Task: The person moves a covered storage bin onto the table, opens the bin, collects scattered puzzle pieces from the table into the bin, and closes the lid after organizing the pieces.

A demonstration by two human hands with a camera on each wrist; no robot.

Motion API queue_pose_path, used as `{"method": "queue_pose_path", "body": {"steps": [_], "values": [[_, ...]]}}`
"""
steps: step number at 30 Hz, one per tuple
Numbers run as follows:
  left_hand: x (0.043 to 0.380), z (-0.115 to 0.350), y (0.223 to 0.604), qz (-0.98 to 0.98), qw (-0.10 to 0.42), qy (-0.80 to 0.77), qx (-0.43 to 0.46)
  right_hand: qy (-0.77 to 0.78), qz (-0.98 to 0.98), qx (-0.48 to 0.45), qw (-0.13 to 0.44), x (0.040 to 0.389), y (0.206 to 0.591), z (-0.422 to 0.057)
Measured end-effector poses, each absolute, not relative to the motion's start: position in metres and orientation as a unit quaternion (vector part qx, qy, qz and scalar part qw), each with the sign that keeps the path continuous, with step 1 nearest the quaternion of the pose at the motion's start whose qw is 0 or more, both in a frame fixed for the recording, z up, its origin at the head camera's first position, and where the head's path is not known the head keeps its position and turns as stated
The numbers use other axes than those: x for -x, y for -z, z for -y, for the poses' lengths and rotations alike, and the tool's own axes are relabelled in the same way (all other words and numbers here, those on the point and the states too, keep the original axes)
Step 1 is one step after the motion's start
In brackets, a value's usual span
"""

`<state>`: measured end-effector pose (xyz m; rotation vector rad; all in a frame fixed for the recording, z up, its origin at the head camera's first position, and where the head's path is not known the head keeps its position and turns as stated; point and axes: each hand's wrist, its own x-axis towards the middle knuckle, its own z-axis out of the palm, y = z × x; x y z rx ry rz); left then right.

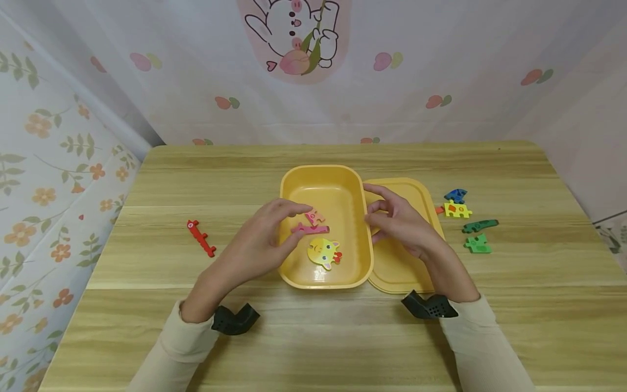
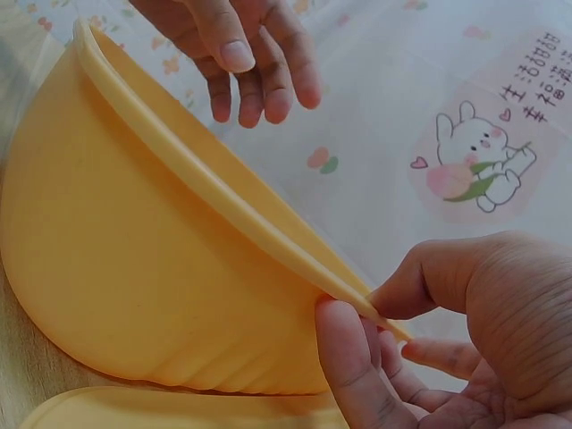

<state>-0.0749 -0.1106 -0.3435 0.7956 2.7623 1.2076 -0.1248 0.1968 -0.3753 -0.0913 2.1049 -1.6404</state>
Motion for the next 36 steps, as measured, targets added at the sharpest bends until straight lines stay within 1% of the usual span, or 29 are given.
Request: {"method": "queue_pose_path", "body": {"steps": [4,11,18,22,27,32,36], "values": [[0.076,0.114,0.342,-0.893,0.008,-0.375,-0.25,0.596,-0.767,0.033,0.235,0.125,0.375,-0.197],[0.077,0.119,0.34,-0.898,-0.013,-0.361,-0.251,0.595,-0.769,0.031,0.231,0.124,0.373,-0.199],[0.077,0.124,0.344,-0.908,-0.007,-0.347,-0.234,0.596,-0.769,0.031,0.231,0.124,0.375,-0.197],[0.075,0.127,0.346,-0.916,-0.013,-0.336,-0.217,0.595,-0.77,0.03,0.23,0.125,0.375,-0.196],[0.072,0.135,0.351,-0.928,-0.033,-0.328,-0.175,0.594,-0.77,0.03,0.23,0.125,0.375,-0.198],[0.068,0.149,0.358,-0.93,-0.063,-0.331,-0.146,0.594,-0.77,0.026,0.23,0.125,0.374,-0.198],[0.063,0.16,0.364,-0.943,-0.094,-0.301,-0.108,0.598,-0.766,0.03,0.232,0.125,0.375,-0.196]]}}
